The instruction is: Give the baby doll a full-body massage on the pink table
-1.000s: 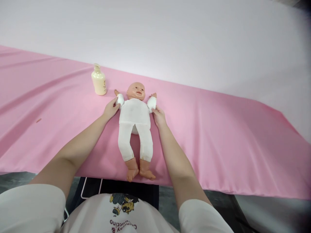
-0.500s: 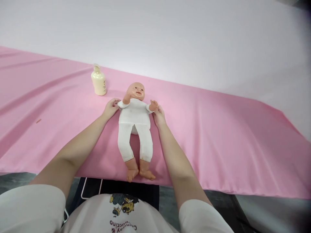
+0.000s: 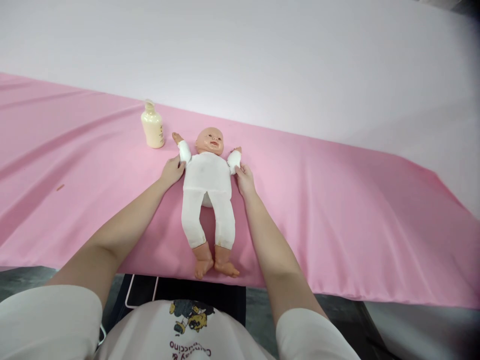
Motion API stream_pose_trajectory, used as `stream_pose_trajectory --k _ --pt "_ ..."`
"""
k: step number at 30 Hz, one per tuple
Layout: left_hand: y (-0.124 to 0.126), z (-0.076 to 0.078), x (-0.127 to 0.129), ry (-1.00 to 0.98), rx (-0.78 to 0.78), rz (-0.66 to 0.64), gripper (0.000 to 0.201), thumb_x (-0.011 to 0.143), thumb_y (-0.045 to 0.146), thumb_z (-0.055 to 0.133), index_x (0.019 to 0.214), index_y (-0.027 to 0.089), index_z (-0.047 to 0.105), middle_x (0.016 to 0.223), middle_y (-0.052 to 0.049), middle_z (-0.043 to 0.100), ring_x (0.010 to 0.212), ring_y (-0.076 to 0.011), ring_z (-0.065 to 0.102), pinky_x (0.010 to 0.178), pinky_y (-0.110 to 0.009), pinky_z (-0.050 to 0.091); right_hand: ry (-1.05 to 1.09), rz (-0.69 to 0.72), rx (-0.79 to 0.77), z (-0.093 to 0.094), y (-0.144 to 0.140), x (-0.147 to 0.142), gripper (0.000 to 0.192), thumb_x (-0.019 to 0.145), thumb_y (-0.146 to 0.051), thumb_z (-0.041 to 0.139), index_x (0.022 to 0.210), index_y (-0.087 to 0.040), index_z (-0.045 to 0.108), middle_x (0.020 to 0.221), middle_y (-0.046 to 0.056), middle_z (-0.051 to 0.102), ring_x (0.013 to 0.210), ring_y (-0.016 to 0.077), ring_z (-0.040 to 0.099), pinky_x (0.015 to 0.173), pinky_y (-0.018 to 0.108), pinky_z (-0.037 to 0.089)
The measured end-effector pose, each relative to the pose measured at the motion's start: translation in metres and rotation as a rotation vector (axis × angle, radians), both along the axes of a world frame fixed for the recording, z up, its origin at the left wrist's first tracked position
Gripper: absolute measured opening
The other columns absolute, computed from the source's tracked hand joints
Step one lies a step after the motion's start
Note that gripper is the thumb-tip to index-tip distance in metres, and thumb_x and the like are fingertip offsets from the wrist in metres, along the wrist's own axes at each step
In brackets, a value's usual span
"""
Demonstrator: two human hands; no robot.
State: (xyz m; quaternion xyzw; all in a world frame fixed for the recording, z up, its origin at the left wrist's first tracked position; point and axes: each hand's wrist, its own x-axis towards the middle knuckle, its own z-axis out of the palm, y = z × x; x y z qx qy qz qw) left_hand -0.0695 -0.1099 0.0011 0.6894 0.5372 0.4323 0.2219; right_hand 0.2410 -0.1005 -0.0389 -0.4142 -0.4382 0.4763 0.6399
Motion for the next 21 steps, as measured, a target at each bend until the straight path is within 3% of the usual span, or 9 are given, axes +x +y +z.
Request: stream_pose_trajectory --k 5,8,12,15,18,21 --pt "0.003 -0.001 -0.003 -0.116 -0.060 -0.073 0.039 0.079 0.026 0.058 0.115 0.016 0.069 0.106 -0.009 0.074 0.098 -0.0286 0.066 0.096 -0.043 0.048 0.034 0.055 0.027 0.008 -0.005 0.001 0.043 0.066 -0.029 0.080 0.106 -0.026 0.064 0.109 0.001 0.076 0.105 0.0197 0.069 0.107 0.041 0.050" --pt "0.003 0.000 -0.004 -0.226 -0.069 -0.130 0.050 0.072 0.023 0.058 0.120 0.014 0.069 0.119 -0.010 0.073 0.110 -0.0289 0.065 0.103 -0.043 0.047 0.078 0.077 0.020 0.013 -0.010 0.001 0.038 0.063 -0.016 0.074 0.097 -0.026 0.063 0.099 -0.002 0.075 0.098 0.0182 0.070 0.102 0.039 0.053" --pt "0.002 0.000 -0.002 -0.374 -0.099 -0.187 0.039 0.070 0.024 0.063 0.107 0.016 0.075 0.128 -0.010 0.071 0.118 -0.0292 0.064 0.108 -0.043 0.046 0.086 0.090 -0.011 0.019 -0.017 0.000 0.020 0.061 -0.008 0.066 0.070 -0.023 0.056 0.096 -0.002 0.075 0.095 0.0167 0.070 0.097 0.035 0.055" --pt "0.000 0.002 0.000 -0.390 -0.100 -0.192 0.036 0.072 0.029 0.067 0.105 0.015 0.075 0.127 -0.012 0.071 0.114 -0.0291 0.066 0.103 -0.043 0.050 0.057 0.093 -0.045 0.021 -0.020 -0.001 0.019 0.063 -0.009 0.065 0.062 -0.022 0.052 0.102 0.000 0.075 0.099 0.0165 0.070 0.095 0.033 0.056" --pt "-0.001 0.003 0.002 -0.277 -0.067 -0.173 0.047 0.077 0.028 0.062 0.121 0.014 0.070 0.121 -0.011 0.073 0.110 -0.0269 0.067 0.100 -0.041 0.051 0.048 0.054 -0.064 0.023 -0.019 -0.003 0.015 0.068 -0.017 0.068 0.066 -0.023 0.054 0.099 0.002 0.075 0.096 0.0171 0.071 0.091 0.034 0.057" --pt "0.000 0.001 0.001 -0.252 -0.089 -0.126 0.069 0.082 0.029 0.059 0.148 0.012 0.047 0.116 -0.011 0.073 0.101 -0.0232 0.067 0.097 -0.039 0.051 0.066 0.024 -0.050 0.024 -0.016 -0.006 0.012 0.071 -0.027 0.069 0.072 -0.024 0.058 0.095 0.002 0.075 0.101 0.0190 0.071 0.093 0.036 0.057"
